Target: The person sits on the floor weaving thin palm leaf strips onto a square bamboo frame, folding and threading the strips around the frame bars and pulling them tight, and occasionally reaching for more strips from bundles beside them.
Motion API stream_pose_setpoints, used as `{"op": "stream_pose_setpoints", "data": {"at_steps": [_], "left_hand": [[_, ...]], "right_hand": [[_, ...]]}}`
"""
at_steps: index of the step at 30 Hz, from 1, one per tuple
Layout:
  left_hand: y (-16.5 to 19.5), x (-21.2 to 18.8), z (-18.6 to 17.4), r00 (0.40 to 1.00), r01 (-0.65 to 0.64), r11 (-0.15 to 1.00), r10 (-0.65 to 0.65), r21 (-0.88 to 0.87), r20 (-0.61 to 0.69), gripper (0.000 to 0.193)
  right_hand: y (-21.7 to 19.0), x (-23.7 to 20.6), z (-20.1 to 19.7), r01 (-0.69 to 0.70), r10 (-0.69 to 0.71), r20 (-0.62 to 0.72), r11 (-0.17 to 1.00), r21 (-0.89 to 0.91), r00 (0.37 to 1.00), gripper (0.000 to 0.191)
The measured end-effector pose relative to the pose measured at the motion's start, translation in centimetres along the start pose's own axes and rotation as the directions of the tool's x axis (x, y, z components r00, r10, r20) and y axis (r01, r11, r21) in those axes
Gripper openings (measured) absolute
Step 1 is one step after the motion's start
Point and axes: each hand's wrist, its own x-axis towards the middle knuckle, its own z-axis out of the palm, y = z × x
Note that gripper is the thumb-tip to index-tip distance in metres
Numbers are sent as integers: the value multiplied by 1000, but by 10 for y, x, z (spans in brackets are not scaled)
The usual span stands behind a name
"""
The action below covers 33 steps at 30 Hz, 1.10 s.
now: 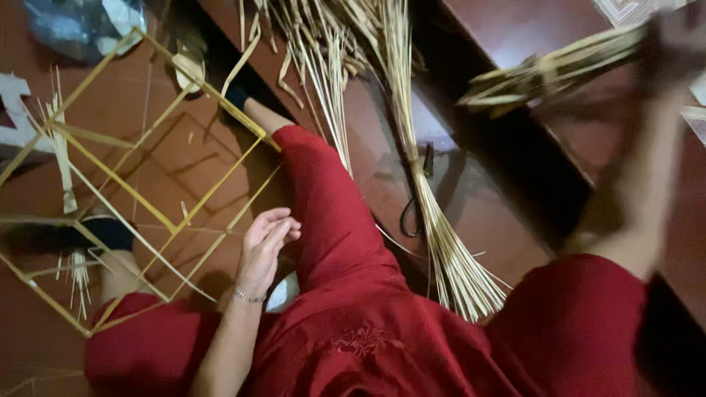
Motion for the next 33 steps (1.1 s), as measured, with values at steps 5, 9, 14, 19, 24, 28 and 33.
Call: {"op": "stream_pose_setpoints", "data": {"at_steps": [5, 9, 14, 19, 24, 28, 33], "left_hand": [[3, 1, -6, 999, 8, 1000, -8, -1, -41, 27], [-2, 3, -5, 999, 13, 1000, -13, -8, -35, 28], [-9, 4, 2, 999, 32, 998, -32, -48, -2, 27], [1, -7, 24, 998, -3, 1000, 3, -11, 65, 26], [23, -15, 42, 975, -166, 958, 125, 232, 184, 37], [36, -20, 25, 912, -373, 927, 358, 42, 201, 61], [41, -42, -24, 844, -493, 848, 521, 196, -130, 31]], "right_hand": [[0, -43, 60, -120, 149, 242, 984, -132, 959, 53], [8, -43, 58, -100, 113, 250, 993, -65, 962, 62], [-14, -46, 2, 474, -296, 467, 818, -327, 833, 78], [-87, -104, -30, -244, -86, 708, 904, 351, 701, 57], [-200, -215, -1, -18, -477, 617, 782, 623, 625, 16], [-282, -297, 27, 78, -539, 671, 806, 587, 509, 27], [-327, -370, 42, 319, -878, 340, 446, 836, 338, 43]]}}
